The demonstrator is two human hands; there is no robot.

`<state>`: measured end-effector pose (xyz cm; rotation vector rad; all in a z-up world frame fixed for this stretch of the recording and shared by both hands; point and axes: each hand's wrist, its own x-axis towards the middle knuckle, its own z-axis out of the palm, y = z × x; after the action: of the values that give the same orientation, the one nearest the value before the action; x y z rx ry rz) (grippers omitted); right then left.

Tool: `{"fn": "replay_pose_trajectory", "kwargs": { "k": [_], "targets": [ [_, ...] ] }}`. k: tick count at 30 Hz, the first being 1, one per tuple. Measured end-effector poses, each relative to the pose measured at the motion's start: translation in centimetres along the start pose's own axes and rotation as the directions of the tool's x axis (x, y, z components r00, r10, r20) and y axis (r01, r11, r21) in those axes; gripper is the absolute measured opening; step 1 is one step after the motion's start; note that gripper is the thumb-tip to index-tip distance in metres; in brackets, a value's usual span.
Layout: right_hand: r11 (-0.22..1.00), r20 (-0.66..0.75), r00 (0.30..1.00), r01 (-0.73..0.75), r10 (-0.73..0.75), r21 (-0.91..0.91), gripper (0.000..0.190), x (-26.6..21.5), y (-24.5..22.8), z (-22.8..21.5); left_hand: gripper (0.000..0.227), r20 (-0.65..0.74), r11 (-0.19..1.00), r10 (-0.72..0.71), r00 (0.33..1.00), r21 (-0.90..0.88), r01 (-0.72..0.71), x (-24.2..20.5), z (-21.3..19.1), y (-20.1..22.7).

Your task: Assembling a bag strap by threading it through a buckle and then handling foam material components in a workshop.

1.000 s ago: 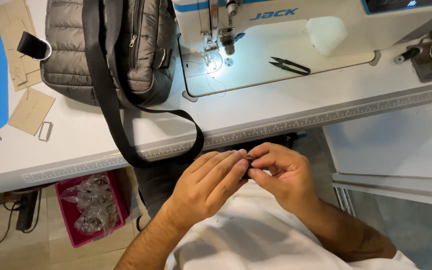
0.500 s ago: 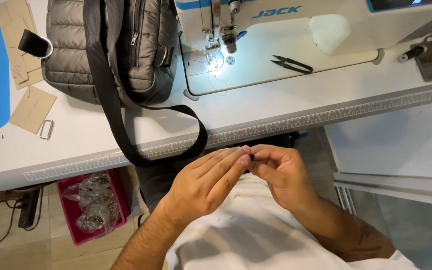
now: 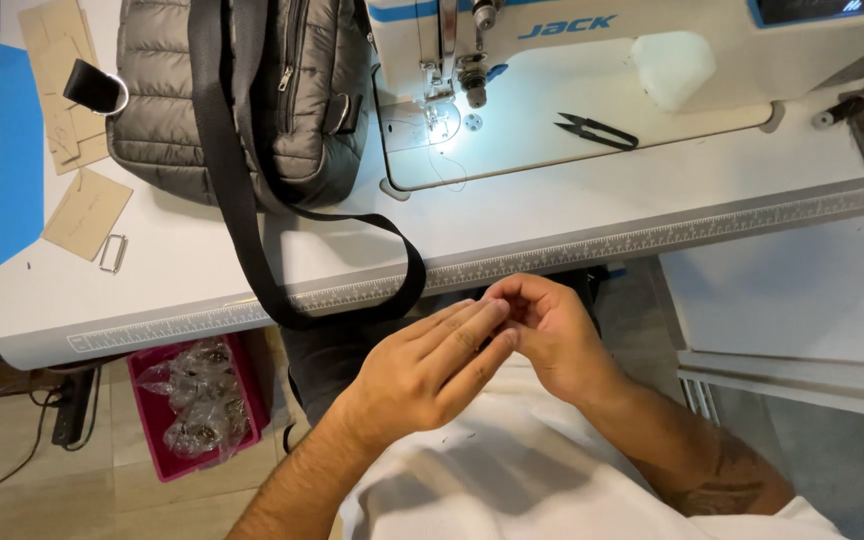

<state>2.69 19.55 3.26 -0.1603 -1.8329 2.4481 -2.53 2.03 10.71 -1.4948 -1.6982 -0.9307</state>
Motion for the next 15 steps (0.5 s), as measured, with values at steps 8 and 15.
{"fn": "replay_pose_trajectory", "kwargs": {
  "k": [8,15],
  "targets": [
    [0.867,-0.024,0.942,0.299,-0.335,-0.399,0.013,-0.7,-2.1,1.6,0.027,0.001,0.917,-0.362,0.932,-0.182,0.356,-1.7,0.9,0.8],
    [0.757,0.03,0.887,0.411,-0.461,-0.508,0.017,-1.2,-3.9,2.6,0.019,0.115,0.783,-0.551,0.827,-0.273,0.56,-1.8,0.8,0.2]
  ]
}}
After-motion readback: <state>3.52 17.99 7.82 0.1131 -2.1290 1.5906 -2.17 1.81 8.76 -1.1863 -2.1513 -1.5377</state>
